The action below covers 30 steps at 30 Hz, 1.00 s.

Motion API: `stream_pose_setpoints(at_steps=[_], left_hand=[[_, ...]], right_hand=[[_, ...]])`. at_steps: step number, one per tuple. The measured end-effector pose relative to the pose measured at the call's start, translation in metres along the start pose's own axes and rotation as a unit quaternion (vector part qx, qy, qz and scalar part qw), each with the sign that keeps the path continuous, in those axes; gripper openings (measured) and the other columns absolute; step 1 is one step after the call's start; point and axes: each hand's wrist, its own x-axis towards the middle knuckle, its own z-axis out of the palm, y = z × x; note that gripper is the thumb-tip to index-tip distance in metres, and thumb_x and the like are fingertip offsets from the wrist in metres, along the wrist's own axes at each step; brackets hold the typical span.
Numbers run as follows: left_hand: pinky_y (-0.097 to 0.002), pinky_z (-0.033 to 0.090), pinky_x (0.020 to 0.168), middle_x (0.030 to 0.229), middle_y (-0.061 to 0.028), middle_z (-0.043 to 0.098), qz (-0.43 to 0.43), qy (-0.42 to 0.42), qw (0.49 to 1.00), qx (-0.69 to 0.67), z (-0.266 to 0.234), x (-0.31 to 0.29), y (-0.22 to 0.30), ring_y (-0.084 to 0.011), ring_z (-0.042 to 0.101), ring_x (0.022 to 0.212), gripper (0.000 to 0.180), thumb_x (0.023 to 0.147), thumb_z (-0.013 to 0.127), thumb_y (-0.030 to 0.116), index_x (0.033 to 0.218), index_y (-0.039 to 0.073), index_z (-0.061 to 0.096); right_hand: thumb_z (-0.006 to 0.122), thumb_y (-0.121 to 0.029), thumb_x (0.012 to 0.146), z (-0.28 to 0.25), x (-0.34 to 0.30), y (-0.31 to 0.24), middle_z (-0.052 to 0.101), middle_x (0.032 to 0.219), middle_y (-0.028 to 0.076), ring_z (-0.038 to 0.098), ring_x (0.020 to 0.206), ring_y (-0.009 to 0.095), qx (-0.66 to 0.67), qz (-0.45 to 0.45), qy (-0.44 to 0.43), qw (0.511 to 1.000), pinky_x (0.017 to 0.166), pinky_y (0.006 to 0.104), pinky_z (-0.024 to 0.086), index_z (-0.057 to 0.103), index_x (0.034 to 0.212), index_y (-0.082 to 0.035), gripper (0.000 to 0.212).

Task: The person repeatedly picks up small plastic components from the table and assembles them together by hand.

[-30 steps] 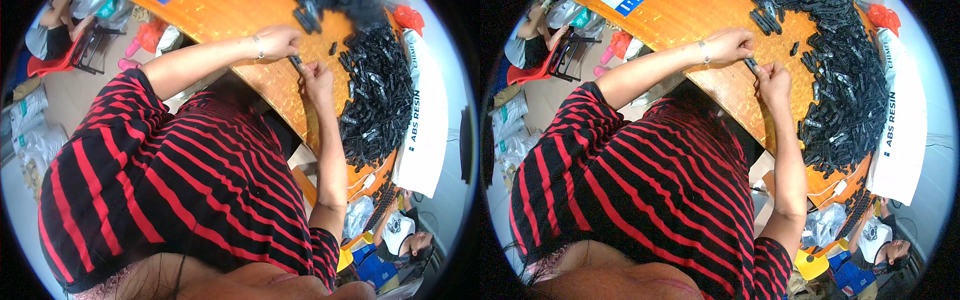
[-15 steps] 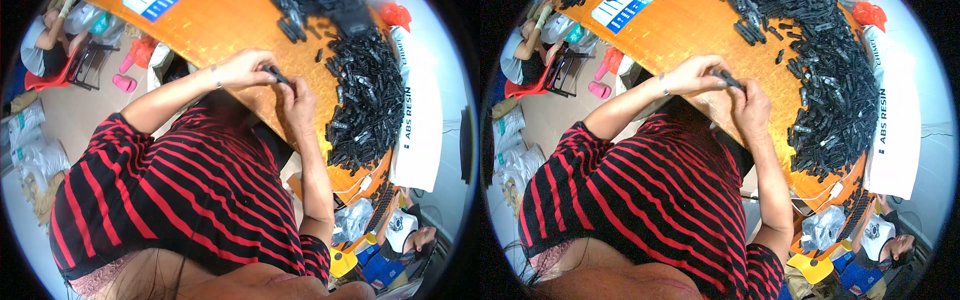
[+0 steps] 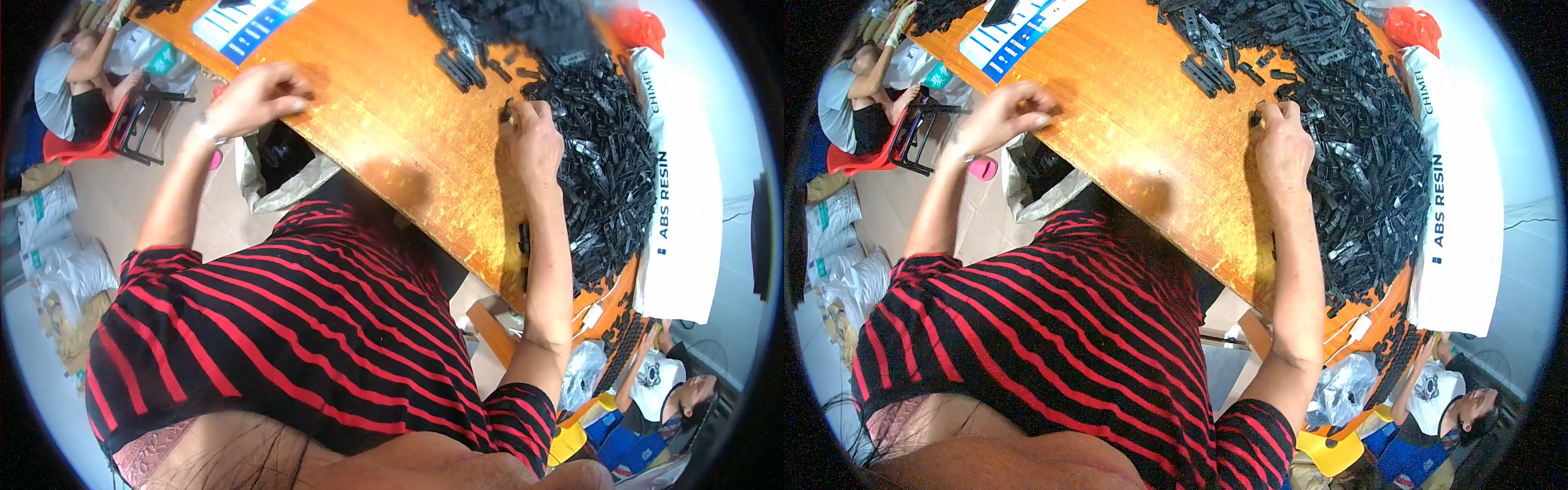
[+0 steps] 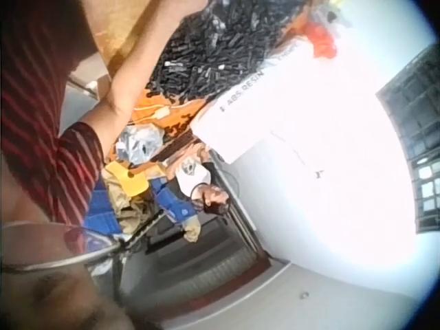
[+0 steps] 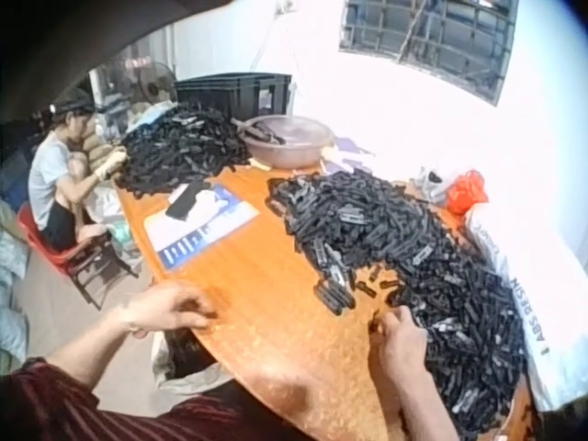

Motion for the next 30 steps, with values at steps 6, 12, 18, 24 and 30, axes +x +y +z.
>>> stream_pose_setpoints(at_steps=[6, 12, 18, 24, 30], left_hand=[[-0.0444, 0.051, 0.097, 0.112, -0.0113, 0.067, 0.176, 0.147, 0.968, 0.099, 0.086, 0.118, 0.040, -0.0322, 0.061, 0.115, 0.030, 0.087, 0.073, 0.020, 0.115, 0.009, 0.070], [-0.0426, 0.053, 0.090, 0.110, -0.0090, 0.061, 0.172, 0.177, 0.962, 0.119, 0.123, 0.175, 0.050, -0.0321, 0.059, 0.108, 0.021, 0.085, 0.074, 0.014, 0.105, 0.009, 0.069], [-0.0430, 0.052, 0.082, 0.100, -0.0095, 0.056, 0.178, 0.183, 0.961, 0.108, 0.123, 0.169, 0.052, -0.0321, 0.058, 0.099, 0.015, 0.084, 0.074, 0.013, 0.093, 0.008, 0.064], [-0.0451, 0.053, 0.080, 0.095, -0.0110, 0.059, 0.169, 0.189, 0.964, 0.084, 0.123, 0.149, 0.050, -0.0351, 0.061, 0.097, 0.015, 0.086, 0.073, 0.013, 0.094, 0.008, 0.061], [-0.0466, 0.053, 0.077, 0.091, -0.0121, 0.063, 0.196, 0.176, 0.961, 0.081, 0.117, 0.136, 0.058, -0.0358, 0.064, 0.094, 0.017, 0.087, 0.072, 0.015, 0.095, 0.007, 0.059]], right_hand=[[0.057, -0.006, 0.089, 0.011, 0.016, 0.013, 0.065, 0.112, 0.015, 0.071, 0.084, 0.039, -0.054, -0.058, -0.058, 0.995, 0.074, 0.0473, 0.058, 0.070, 0.103, -0.007, 0.019], [0.071, -0.012, 0.086, 0.013, 0.002, -0.013, 0.066, 0.099, 0.018, 0.070, 0.085, 0.041, -0.008, 0.006, -0.095, 0.995, 0.074, 0.0499, 0.055, 0.064, 0.093, -0.004, 0.013], [0.073, -0.014, 0.088, 0.024, -0.022, -0.059, 0.064, 0.099, 0.016, 0.067, 0.083, 0.039, 0.103, 0.010, -0.053, 0.993, 0.072, 0.0492, 0.055, 0.062, 0.094, -0.008, 0.013], [0.069, -0.012, 0.091, 0.036, -0.042, -0.094, 0.064, 0.094, 0.012, 0.067, 0.078, 0.038, 0.117, -0.030, -0.009, 0.993, 0.066, 0.0471, 0.054, 0.068, 0.093, -0.011, 0.002], [0.069, -0.017, 0.092, 0.031, -0.030, -0.073, 0.069, 0.089, 0.016, 0.068, 0.074, 0.036, 0.186, -0.010, 0.094, 0.978, 0.068, 0.0424, 0.055, 0.070, 0.106, -0.006, 0.017]])
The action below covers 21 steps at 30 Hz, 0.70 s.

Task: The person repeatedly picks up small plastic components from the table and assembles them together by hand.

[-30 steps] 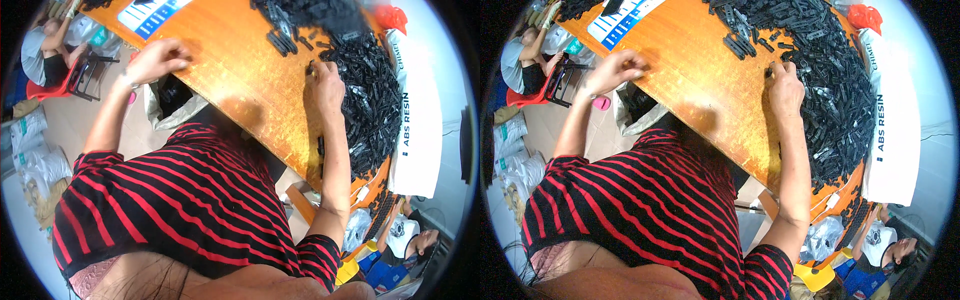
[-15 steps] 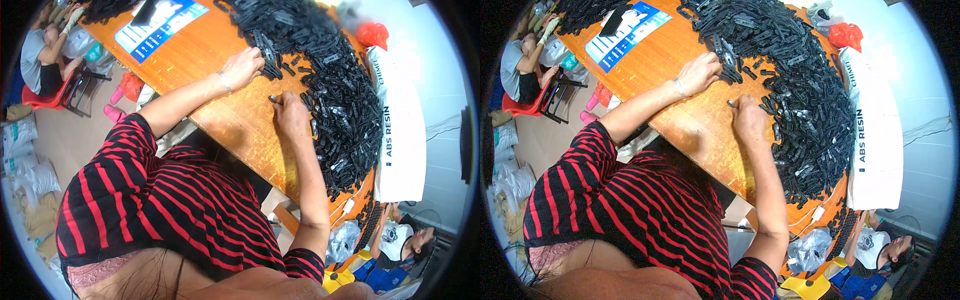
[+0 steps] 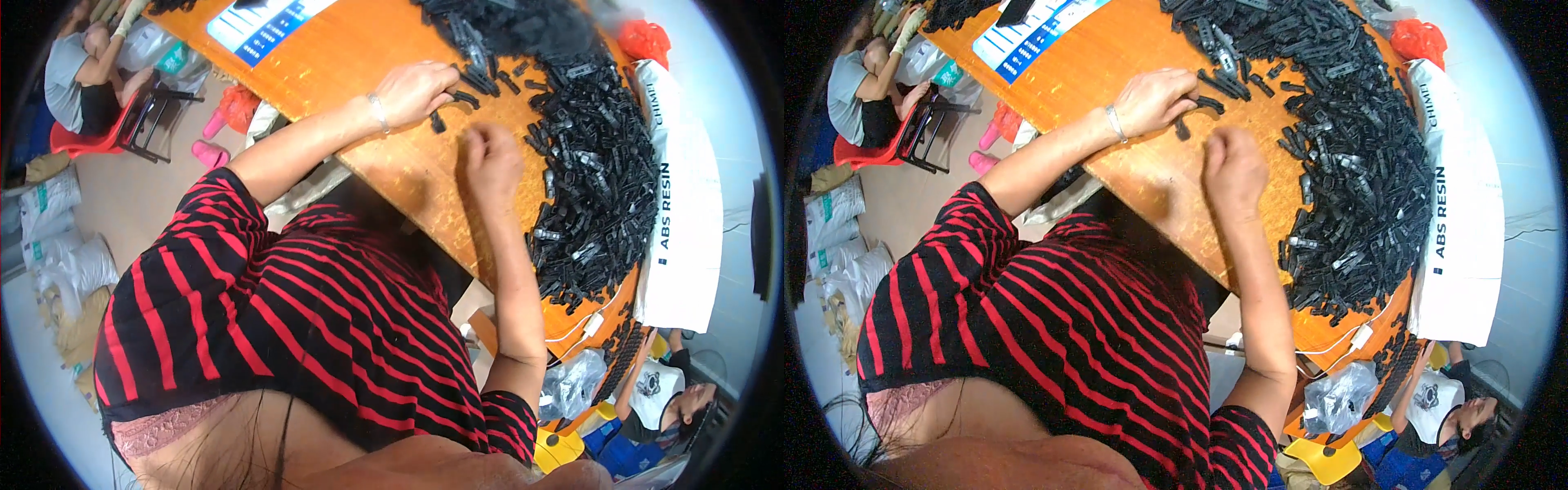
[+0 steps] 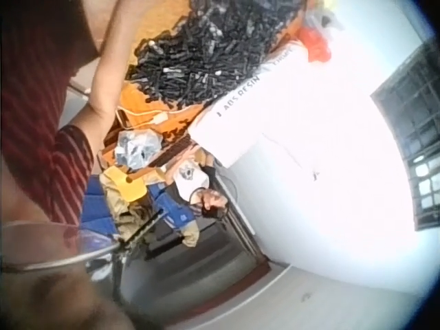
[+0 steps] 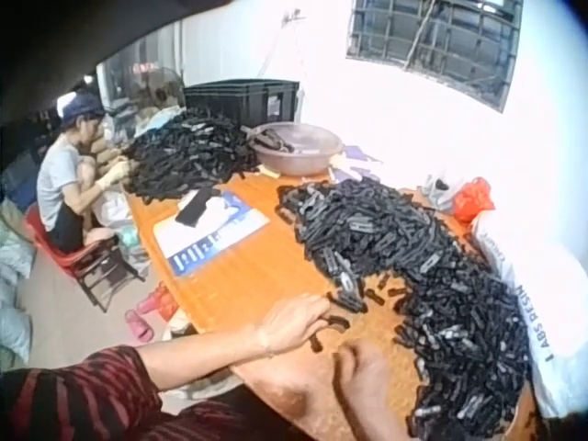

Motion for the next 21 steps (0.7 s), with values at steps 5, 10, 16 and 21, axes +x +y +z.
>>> stream_pose_setpoints(at_steps=[5, 10, 16, 21], left_hand=[[-0.0453, 0.053, 0.077, 0.094, -0.0111, 0.065, 0.028, -0.022, 0.998, -0.046, -0.003, 0.000, 0.012, -0.0357, 0.065, 0.093, 0.019, 0.085, 0.074, 0.017, 0.094, 0.006, 0.062], [-0.0440, 0.054, 0.079, 0.098, -0.0100, 0.069, 0.004, -0.015, 0.994, -0.107, -0.003, -0.007, 0.007, -0.0340, 0.067, 0.096, 0.028, 0.084, 0.078, 0.019, 0.104, 0.006, 0.065], [-0.0413, 0.055, 0.079, 0.094, -0.0100, 0.070, 0.002, -0.053, 0.998, -0.036, -0.003, -0.024, -0.008, -0.0314, 0.069, 0.092, 0.036, 0.084, 0.080, 0.022, 0.114, 0.006, 0.066], [-0.0414, 0.056, 0.073, 0.086, -0.0118, 0.068, -0.113, -0.071, 0.986, -0.104, 0.001, -0.036, 0.022, -0.0322, 0.069, 0.081, 0.035, 0.085, 0.079, 0.018, 0.115, 0.005, 0.065]], right_hand=[[0.070, -0.018, 0.097, -0.007, 0.022, -0.003, 0.067, 0.076, 0.009, 0.065, 0.062, 0.019, 0.180, 0.200, -0.026, 0.963, 0.058, 0.0327, 0.052, 0.064, 0.117, 0.002, 0.029], [0.067, -0.012, 0.100, -0.008, 0.017, -0.001, 0.066, 0.077, 0.005, 0.058, 0.052, 0.008, 0.381, 0.303, -0.084, 0.870, 0.046, 0.0237, 0.048, 0.064, 0.108, 0.003, 0.018], [0.068, -0.013, 0.099, -0.024, 0.003, 0.009, 0.066, 0.076, 0.006, 0.059, 0.052, 0.010, 0.408, 0.387, -0.031, 0.826, 0.045, 0.0242, 0.048, 0.062, 0.106, 0.003, 0.018], [0.068, -0.014, 0.099, -0.024, -0.010, 0.016, 0.065, 0.072, 0.006, 0.060, 0.050, 0.010, 0.370, 0.392, -0.034, 0.842, 0.043, 0.0235, 0.048, 0.061, 0.101, 0.001, 0.017]])
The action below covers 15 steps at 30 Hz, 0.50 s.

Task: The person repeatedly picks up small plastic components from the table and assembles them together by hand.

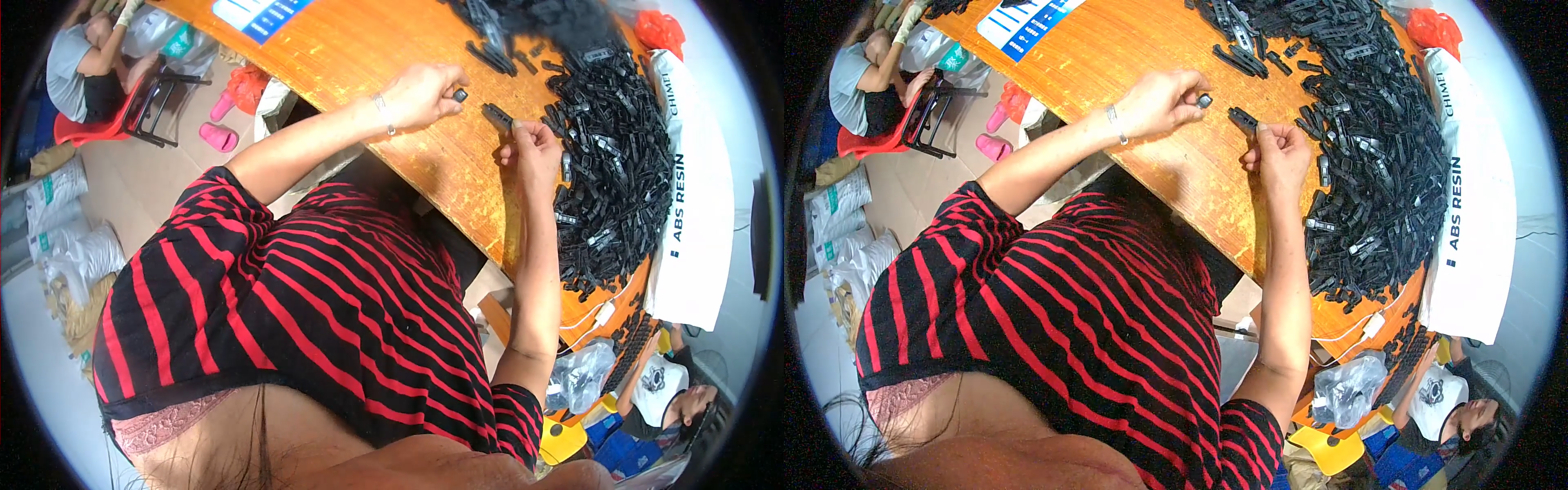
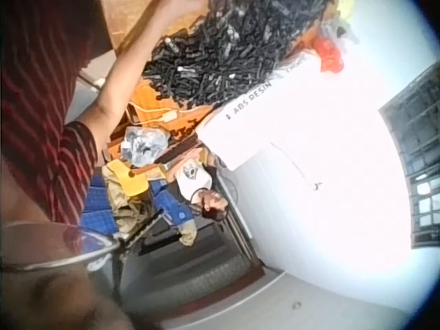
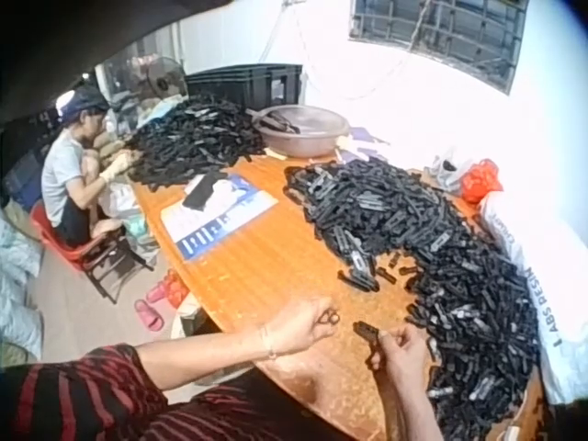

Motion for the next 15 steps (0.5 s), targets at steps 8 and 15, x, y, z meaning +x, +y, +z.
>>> stream_pose_setpoints(at_steps=[8, 15], left_hand=[[-0.0451, 0.055, 0.081, 0.099, -0.0127, 0.066, 0.076, 0.044, 0.994, 0.069, 0.005, -0.005, 0.006, -0.0349, 0.067, 0.094, 0.033, 0.084, 0.076, 0.011, 0.115, 0.009, 0.065], [-0.0447, 0.053, 0.083, 0.100, -0.0102, 0.061, 0.065, -0.031, 0.990, 0.122, -0.001, 0.005, 0.013, -0.0330, 0.062, 0.103, 0.024, 0.082, 0.078, 0.015, 0.104, 0.012, 0.070]], right_hand=[[0.070, -0.010, 0.096, 0.000, -0.004, 0.013, 0.065, 0.072, 0.006, 0.059, 0.051, 0.012, -0.120, -0.016, -0.009, 0.993, 0.047, 0.0275, 0.050, 0.061, 0.094, 0.000, 0.015], [0.072, -0.009, 0.095, -0.004, -0.005, 0.021, 0.065, 0.070, 0.005, 0.059, 0.052, 0.012, -0.153, -0.064, 0.011, 0.986, 0.047, 0.0280, 0.049, 0.063, 0.089, 0.001, 0.015]])
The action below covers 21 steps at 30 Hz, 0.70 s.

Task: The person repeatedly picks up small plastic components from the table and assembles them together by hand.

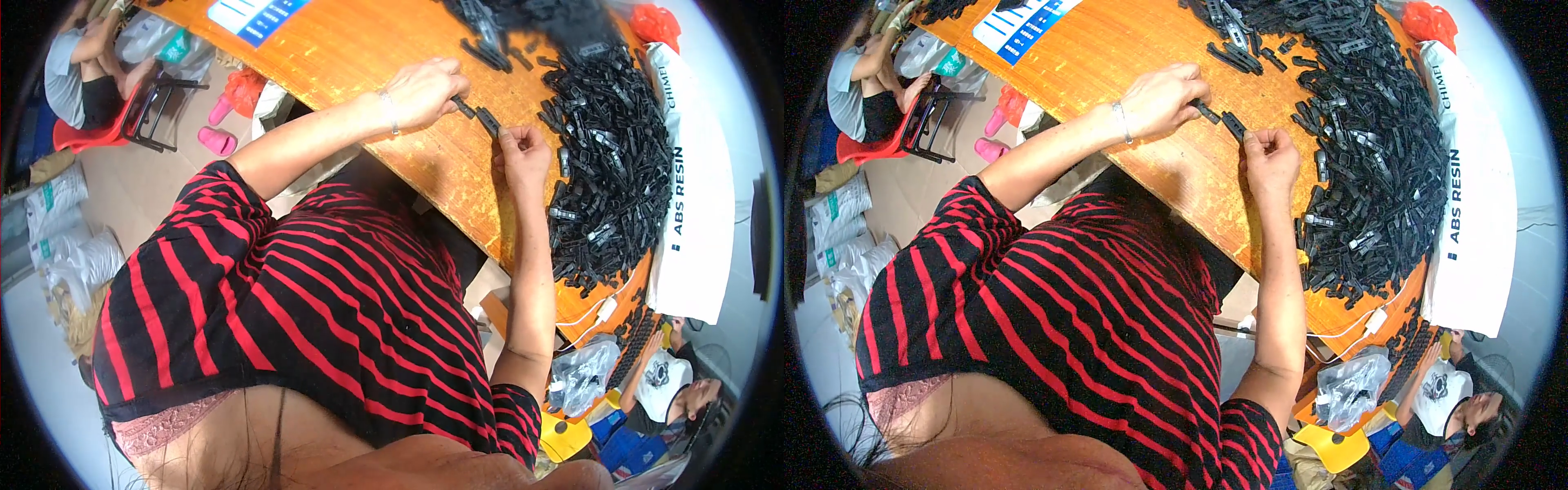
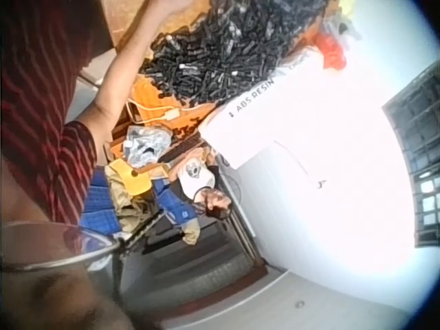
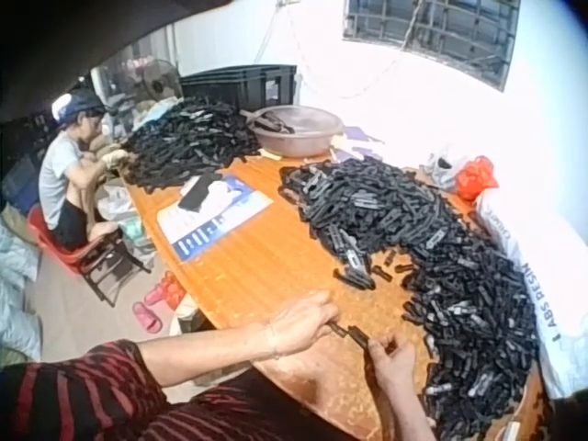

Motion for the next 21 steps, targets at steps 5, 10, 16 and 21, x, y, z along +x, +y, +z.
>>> stream_pose_setpoints(at_steps=[5, 10, 16, 21], left_hand=[[-0.0430, 0.053, 0.081, 0.097, -0.0107, 0.062, 0.002, 0.024, 1.000, -0.010, 0.003, -0.003, 0.003, -0.0327, 0.064, 0.098, 0.023, 0.083, 0.079, 0.018, 0.104, 0.011, 0.071], [-0.0363, 0.057, 0.082, 0.103, -0.0159, 0.073, -0.112, 0.021, 0.901, -0.418, 0.020, 0.003, 0.001, -0.0235, 0.073, 0.094, 0.034, 0.090, 0.077, 0.027, 0.113, 0.004, 0.072], [-0.0264, 0.056, 0.088, 0.106, -0.0039, 0.070, -0.140, -0.068, 0.828, -0.538, 0.000, 0.011, 0.001, -0.0090, 0.066, 0.097, 0.033, 0.106, 0.060, 0.022, 0.129, -0.002, 0.061], [-0.0219, 0.054, 0.071, 0.096, -0.0010, 0.071, -0.104, -0.133, 0.883, -0.439, -0.012, 0.018, 0.008, -0.0055, 0.066, 0.079, 0.034, 0.108, 0.055, 0.028, 0.127, 0.000, 0.064]], right_hand=[[0.072, -0.011, 0.096, 0.006, -0.006, -0.018, 0.064, 0.069, 0.005, 0.057, 0.049, 0.010, 0.251, 0.100, 0.041, 0.962, 0.045, 0.0246, 0.047, 0.063, 0.094, -0.002, 0.013], [0.069, -0.010, 0.098, 0.033, -0.014, -0.051, 0.065, 0.071, 0.004, 0.060, 0.053, 0.011, 0.298, 0.106, 0.010, 0.949, 0.045, 0.0241, 0.047, 0.064, 0.102, -0.001, 0.011], [0.069, -0.012, 0.098, 0.034, -0.011, -0.058, 0.069, 0.077, 0.006, 0.063, 0.057, 0.010, 0.198, 0.066, -0.068, 0.976, 0.049, 0.0229, 0.050, 0.068, 0.098, 0.002, 0.014], [0.074, -0.013, 0.094, 0.023, 0.003, -0.055, 0.070, 0.077, 0.008, 0.065, 0.063, 0.010, 0.004, -0.025, -0.033, 0.999, 0.053, 0.0257, 0.052, 0.068, 0.093, 0.004, 0.018]])
